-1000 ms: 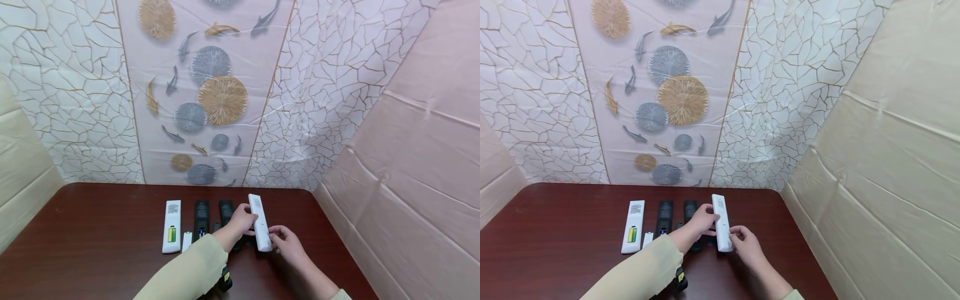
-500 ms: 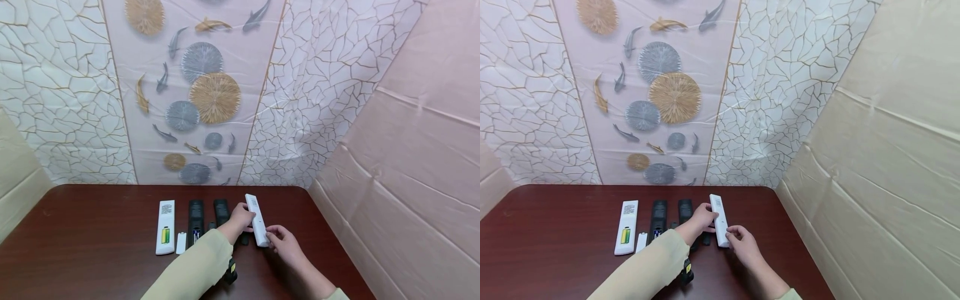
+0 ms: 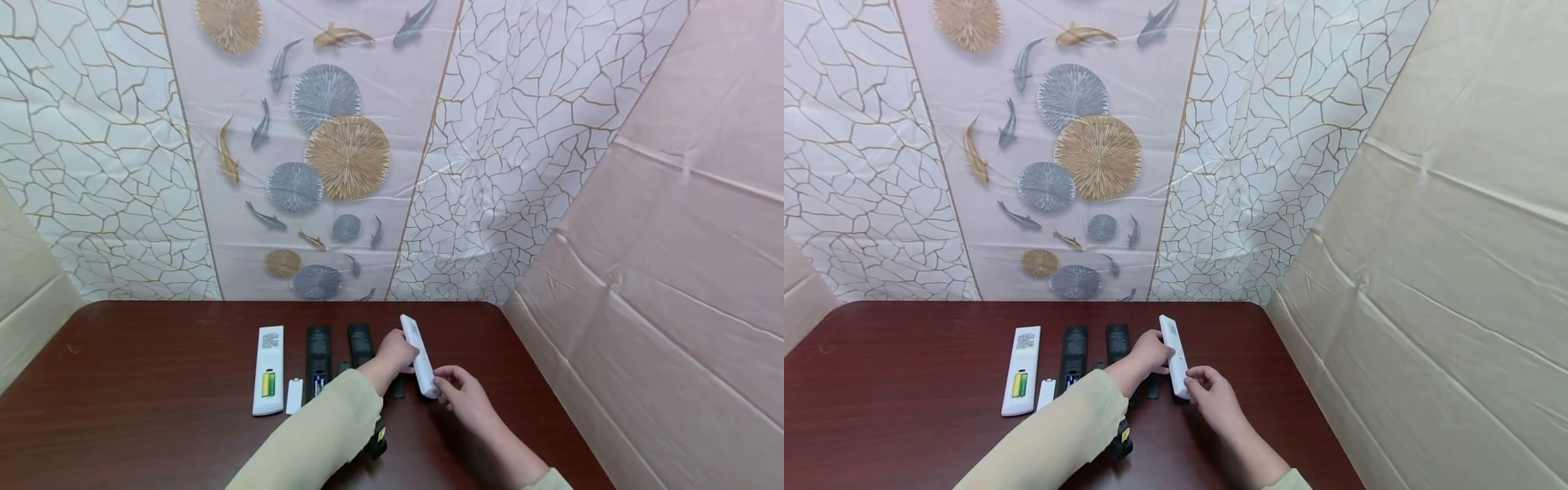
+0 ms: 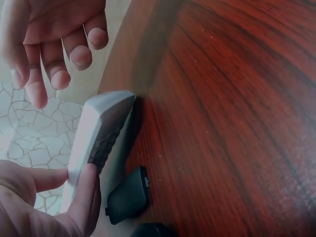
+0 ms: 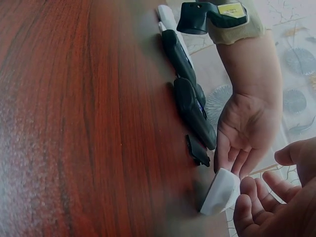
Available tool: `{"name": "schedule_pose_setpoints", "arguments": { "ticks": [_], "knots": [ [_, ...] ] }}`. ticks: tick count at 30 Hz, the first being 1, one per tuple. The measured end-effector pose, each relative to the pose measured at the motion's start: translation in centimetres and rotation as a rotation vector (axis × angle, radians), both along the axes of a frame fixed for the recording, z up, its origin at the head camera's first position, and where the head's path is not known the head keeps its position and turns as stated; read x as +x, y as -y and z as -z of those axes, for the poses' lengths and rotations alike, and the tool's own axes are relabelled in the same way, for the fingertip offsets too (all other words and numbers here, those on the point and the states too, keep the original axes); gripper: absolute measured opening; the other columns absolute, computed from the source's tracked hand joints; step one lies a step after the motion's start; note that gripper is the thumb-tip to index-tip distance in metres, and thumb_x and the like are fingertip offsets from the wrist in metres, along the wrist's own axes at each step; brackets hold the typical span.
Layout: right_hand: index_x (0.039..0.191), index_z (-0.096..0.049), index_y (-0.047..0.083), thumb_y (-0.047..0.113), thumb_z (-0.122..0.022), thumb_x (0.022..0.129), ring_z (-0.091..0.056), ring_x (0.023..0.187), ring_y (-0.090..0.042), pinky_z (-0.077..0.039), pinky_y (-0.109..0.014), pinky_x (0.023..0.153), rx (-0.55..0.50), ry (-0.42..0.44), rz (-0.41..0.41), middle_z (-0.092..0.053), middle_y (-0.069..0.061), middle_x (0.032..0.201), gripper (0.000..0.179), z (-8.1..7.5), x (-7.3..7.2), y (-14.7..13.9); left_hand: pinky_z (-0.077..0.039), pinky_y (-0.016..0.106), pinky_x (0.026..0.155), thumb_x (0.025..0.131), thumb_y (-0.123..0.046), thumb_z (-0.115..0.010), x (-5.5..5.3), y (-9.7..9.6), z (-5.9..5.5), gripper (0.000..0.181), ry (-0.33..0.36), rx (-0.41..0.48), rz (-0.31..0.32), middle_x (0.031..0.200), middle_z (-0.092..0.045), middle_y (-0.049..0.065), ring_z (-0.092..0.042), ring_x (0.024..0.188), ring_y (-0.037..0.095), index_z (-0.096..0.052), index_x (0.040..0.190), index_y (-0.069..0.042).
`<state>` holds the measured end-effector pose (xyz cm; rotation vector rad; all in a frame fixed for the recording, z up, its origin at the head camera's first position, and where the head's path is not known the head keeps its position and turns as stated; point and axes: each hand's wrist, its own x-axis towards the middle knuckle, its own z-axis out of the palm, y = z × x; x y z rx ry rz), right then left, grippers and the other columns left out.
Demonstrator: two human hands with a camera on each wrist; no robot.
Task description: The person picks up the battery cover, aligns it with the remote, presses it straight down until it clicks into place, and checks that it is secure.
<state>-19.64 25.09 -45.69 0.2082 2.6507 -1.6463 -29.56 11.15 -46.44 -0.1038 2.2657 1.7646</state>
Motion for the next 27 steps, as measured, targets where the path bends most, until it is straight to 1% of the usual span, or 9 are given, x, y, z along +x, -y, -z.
{"name": "schedule_pose_setpoints", "arguments": {
  "ticks": [3, 6, 8, 11, 15, 18, 20, 24, 27],
  "knots": [
    [0.116, -0.064, 0.003, 0.016, -0.061, 0.098, -0.059, 0.073, -0.021, -0.05, -0.03, 0.061, -0.002, -0.006, -0.006, -0.061, -0.009, 0.089, 0.022, 0.0, 0.1, 0.0, -0.056, 0.028, 0.054, 0.093, 0.0, -0.063, -0.1, -0.1, -0.1, 0.038, -0.004, -0.041, 0.02, 0.107, -0.063, 0.018, -0.067, 0.075, 0.023, -0.055, 0.13, 0.005],
    [0.116, -0.064, 0.002, 0.014, -0.061, 0.098, -0.059, 0.072, -0.022, -0.05, -0.029, 0.06, -0.009, -0.016, -0.01, -0.06, -0.009, 0.089, 0.022, -0.1, 0.2, 0.0, -0.057, 0.028, 0.054, 0.094, -0.004, -0.063, -0.1, -0.2, -0.2, 0.035, 0.018, -0.033, 0.028, 0.103, -0.063, 0.017, -0.067, 0.074, 0.023, -0.056, 0.127, 0.007],
    [0.116, -0.064, 0.001, 0.014, -0.062, 0.098, -0.059, 0.072, -0.022, -0.05, -0.029, 0.06, -0.012, -0.021, -0.011, -0.06, -0.009, 0.089, 0.022, -0.1, 0.2, 0.0, -0.057, 0.029, 0.055, 0.095, -0.01, -0.063, 0.0, -0.4, -0.3, 0.037, 0.038, -0.019, 0.028, 0.104, -0.062, 0.017, -0.067, 0.078, 0.024, -0.055, 0.127, 0.008],
    [0.115, -0.064, 0.001, 0.015, -0.062, 0.098, -0.059, 0.071, -0.022, -0.05, -0.029, 0.06, -0.009, -0.03, -0.013, -0.06, -0.011, 0.088, 0.023, -0.1, 0.3, 0.0, -0.058, 0.031, 0.059, 0.096, -0.017, -0.065, 0.2, -0.7, -0.4, 0.045, 0.069, -0.012, 0.028, 0.111, -0.061, 0.018, -0.066, 0.086, 0.025, -0.053, 0.131, 0.008],
    [0.116, -0.064, 0.001, 0.015, -0.062, 0.098, -0.059, 0.071, -0.021, -0.05, -0.029, 0.06, -0.005, -0.027, -0.012, -0.061, -0.01, 0.088, 0.023, -0.1, 0.3, 0.0, -0.059, 0.036, 0.067, 0.095, -0.021, -0.066, 0.7, -0.8, -0.8, 0.049, 0.096, -0.015, 0.044, 0.117, -0.059, 0.018, -0.065, 0.096, 0.027, -0.052, 0.132, 0.008],
    [0.116, -0.064, 0.001, 0.016, -0.062, 0.098, -0.059, 0.072, -0.021, -0.05, -0.028, 0.06, -0.009, -0.022, -0.012, -0.061, -0.01, 0.089, 0.023, 0.0, 0.2, 0.0, -0.059, 0.037, 0.071, 0.094, -0.022, -0.067, 0.9, -0.9, -1.0, 0.049, 0.106, -0.028, 0.065, 0.117, -0.059, 0.017, -0.063, 0.099, 0.026, -0.053, 0.13, 0.009],
    [0.116, -0.064, 0.001, 0.016, -0.062, 0.098, -0.059, 0.072, -0.022, -0.049, -0.029, 0.06, -0.012, -0.024, -0.013, -0.061, -0.011, 0.089, 0.023, 0.1, 0.2, 0.0, -0.058, 0.037, 0.073, 0.094, -0.025, -0.067, 1.1, -0.9, -1.1, 0.05, 0.1, -0.065, 0.083, 0.115, -0.06, 0.016, -0.063, 0.098, 0.024, -0.054, 0.128, 0.008],
    [0.115, -0.064, 0.001, 0.016, -0.062, 0.097, -0.059, 0.071, -0.023, -0.05, -0.029, 0.06, -0.014, -0.031, -0.016, -0.061, -0.014, 0.089, 0.023, 0.2, 0.2, -0.1, -0.055, 0.036, 0.074, 0.093, -0.03, -0.068, 1.3, -0.9, -1.2, 0.049, 0.065, -0.152, 0.113, 0.112, -0.062, 0.013, -0.062, 0.094, 0.021, -0.059, 0.124, 0.007],
    [0.116, -0.064, 0.0, 0.016, -0.062, 0.097, -0.059, 0.071, -0.023, -0.05, -0.029, 0.06, -0.014, -0.037, -0.023, -0.061, -0.016, 0.088, 0.024, 0.2, 0.1, -0.1, -0.055, 0.037, 0.076, 0.092, -0.031, -0.068, 1.3, -0.8, -1.2, 0.05, 0.047, -0.177, 0.116, 0.114, -0.062, 0.014, -0.062, 0.095, 0.021, -0.059, 0.124, 0.007]
  ]
}}
